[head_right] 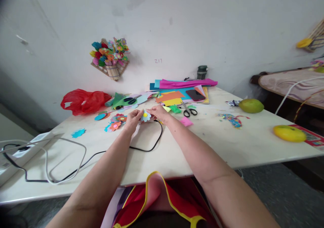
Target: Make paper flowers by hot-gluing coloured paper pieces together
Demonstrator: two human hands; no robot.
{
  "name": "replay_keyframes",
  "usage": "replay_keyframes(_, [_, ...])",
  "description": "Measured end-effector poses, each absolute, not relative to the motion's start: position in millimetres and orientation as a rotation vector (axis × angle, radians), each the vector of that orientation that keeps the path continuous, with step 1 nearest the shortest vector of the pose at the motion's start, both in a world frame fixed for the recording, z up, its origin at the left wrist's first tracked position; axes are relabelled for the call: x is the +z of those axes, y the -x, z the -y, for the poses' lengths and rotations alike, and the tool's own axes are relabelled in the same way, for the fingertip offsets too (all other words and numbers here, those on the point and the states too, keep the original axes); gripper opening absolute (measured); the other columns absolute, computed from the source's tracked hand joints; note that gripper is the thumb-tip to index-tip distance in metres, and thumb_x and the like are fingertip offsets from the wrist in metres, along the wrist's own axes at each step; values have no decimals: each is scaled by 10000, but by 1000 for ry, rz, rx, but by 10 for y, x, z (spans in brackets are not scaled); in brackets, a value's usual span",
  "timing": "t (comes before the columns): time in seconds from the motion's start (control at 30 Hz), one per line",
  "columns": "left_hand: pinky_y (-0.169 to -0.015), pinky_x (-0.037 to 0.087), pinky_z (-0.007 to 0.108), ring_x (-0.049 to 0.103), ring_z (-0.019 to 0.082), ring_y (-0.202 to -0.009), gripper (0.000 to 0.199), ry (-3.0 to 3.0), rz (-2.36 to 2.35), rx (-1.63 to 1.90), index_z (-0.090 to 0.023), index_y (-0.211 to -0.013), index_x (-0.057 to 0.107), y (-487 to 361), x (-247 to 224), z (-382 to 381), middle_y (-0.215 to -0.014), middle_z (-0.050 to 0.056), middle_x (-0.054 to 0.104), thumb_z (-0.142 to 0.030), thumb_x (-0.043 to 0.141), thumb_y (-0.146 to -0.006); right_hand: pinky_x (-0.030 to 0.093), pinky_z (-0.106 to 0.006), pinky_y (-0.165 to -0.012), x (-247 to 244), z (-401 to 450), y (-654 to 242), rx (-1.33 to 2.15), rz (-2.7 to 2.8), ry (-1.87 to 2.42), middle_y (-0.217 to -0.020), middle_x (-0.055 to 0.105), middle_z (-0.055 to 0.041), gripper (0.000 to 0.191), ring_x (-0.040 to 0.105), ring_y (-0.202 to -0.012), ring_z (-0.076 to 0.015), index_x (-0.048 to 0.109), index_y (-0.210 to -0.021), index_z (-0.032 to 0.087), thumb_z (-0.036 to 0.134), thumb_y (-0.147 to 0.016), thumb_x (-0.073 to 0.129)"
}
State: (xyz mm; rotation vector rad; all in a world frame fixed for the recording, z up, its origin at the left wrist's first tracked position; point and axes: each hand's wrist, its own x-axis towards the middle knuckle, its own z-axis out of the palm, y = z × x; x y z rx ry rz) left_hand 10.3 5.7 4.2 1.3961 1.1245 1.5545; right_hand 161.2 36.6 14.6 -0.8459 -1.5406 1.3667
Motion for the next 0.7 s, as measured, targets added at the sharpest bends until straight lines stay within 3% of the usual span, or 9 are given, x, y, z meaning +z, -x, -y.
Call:
replay_keyframes(0.13, [-423, 344, 186, 404, 66, -440, 376, -1407, -1129, 1531, -152, -560, 504, -112, 48, -46, -465, -43, 431, -479, 676, -627, 362, -177, -409, 172, -338, -1585, 1285, 1517, 934, -473, 565, 10, 284, 517, -452, -83, 560, -549, 138, 346, -575, 751])
replay_keyframes(0.43, [-411, 320, 187, 391, 64, -422, 371, -1422, -1157, 1546, -159, -548, 484, -119, 64, -37, -446, -51, 407, -468, 663, -645, 412, -187, -452, 168, -389, -1650, 1298, 1609, 851, -519, 597, 7, 135, 535, -475, -83, 617, -604, 132, 233, -612, 706])
replay_keyframes(0.7, [-404, 274, 195, 365, 60, -409, 396, -1419, -1198, 1570, -161, -546, 481, -35, -7, -124, -437, -52, 406, -505, 651, -646, 465, -221, -554, 336, -292, -1713, 1080, 1627, 804, -680, 667, -10, 134, 577, -557, -98, 649, -770, 163, 168, -637, 669])
